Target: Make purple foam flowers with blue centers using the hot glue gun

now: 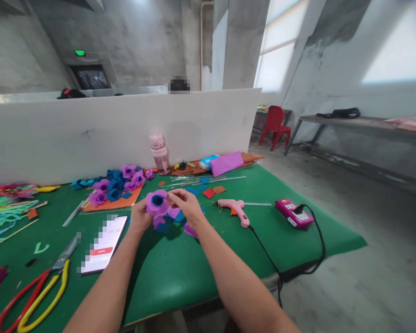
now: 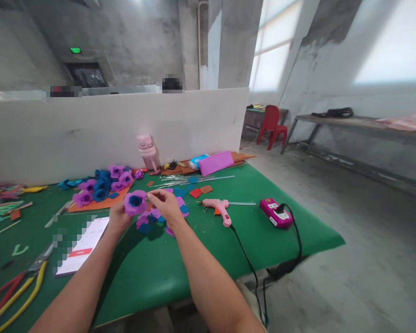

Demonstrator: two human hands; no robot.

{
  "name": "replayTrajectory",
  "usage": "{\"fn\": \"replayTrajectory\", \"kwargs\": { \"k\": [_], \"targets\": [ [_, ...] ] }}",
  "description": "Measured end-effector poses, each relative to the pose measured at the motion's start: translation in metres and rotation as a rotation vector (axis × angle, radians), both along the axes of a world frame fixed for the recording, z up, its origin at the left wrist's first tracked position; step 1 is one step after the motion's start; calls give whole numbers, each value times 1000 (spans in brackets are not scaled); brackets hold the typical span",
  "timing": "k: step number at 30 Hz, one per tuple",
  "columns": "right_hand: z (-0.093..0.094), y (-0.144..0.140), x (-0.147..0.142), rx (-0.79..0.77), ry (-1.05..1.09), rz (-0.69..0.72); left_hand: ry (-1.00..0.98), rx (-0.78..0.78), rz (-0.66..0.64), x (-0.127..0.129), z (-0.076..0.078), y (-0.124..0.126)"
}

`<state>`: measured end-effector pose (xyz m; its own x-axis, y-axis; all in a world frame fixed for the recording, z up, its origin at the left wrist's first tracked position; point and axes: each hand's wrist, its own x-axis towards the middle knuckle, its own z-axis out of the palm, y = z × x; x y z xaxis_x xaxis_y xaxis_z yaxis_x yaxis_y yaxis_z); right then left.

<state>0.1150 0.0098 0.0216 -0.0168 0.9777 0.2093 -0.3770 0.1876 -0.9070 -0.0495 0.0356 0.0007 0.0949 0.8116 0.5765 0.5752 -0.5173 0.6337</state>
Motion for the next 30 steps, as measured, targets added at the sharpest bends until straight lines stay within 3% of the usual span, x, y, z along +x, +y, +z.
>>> {"fn": "replayTrajectory", "kwargs": {
  "k": [8, 30],
  "targets": [
    [1, 0, -2, 90, 31, -7, 15, -1, -55, 1, -1, 2],
    [-5, 1, -7, 7, 139, -28, 7, 57, -42, 8, 3, -2]
  ]
}}
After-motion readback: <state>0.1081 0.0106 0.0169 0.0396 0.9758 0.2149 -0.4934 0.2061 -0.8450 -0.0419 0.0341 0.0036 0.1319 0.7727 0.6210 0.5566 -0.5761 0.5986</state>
